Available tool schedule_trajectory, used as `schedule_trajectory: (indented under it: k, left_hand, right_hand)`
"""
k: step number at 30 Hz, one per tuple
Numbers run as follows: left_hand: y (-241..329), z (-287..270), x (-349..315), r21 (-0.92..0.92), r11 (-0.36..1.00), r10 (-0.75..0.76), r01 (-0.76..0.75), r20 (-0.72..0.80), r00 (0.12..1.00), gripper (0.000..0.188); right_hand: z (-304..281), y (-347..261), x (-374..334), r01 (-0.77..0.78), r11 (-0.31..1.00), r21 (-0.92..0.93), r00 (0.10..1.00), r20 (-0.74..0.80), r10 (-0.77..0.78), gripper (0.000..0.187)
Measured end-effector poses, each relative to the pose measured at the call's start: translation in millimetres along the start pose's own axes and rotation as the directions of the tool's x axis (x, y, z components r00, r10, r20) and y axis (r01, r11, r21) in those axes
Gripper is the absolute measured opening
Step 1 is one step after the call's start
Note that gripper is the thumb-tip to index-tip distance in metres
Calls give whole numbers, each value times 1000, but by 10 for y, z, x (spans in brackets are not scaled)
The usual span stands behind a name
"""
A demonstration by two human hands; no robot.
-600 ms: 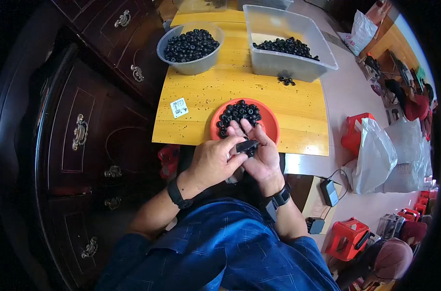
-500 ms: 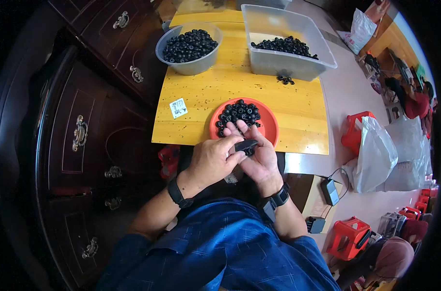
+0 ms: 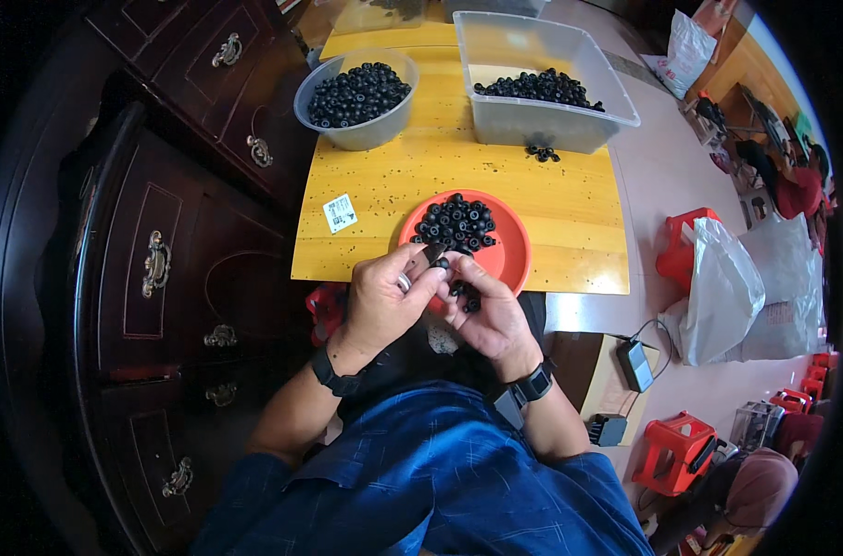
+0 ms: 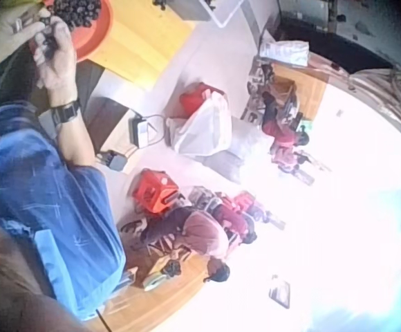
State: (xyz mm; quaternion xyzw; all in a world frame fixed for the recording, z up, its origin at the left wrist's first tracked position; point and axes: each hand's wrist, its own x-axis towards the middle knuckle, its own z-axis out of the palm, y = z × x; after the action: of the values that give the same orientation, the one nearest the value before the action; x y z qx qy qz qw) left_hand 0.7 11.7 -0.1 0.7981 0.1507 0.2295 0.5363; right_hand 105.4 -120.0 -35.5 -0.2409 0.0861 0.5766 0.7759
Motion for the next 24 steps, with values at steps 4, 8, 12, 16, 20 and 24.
schedule_trajectory:
  k: [4, 8, 12, 16, 20, 24]
  left_hand:
    - [42, -16, 6, 279, 942, 202, -185, -32, 979, 25]
    - [12, 33, -32, 395, 877, 288, -275, 28, 957, 31]
    - [43, 45, -62, 124, 986, 106, -108, 18, 994, 28]
    - [74, 24, 1, -49, 998, 38, -37, 14, 999, 28]
    - [80, -6, 10, 71, 996, 46, -49, 37, 998, 25]
    - [34, 30, -5, 124, 971, 214, -206, -50, 976, 24]
  right_hand:
    - [8, 48, -3, 55, 990, -130, 995, 85, -44, 26]
    - [-79, 33, 45, 87, 984, -155, 982, 182, -58, 27]
    - [-20, 7, 26, 138, 967, -216, 987, 108, -117, 28]
    - [8, -7, -9, 193, 941, -277, 978, 136, -161, 26]
    - [50, 40, -8, 304, 887, -347, 952, 145, -269, 20]
    - [-22, 53, 15, 326, 873, -363, 944, 181, -277, 14]
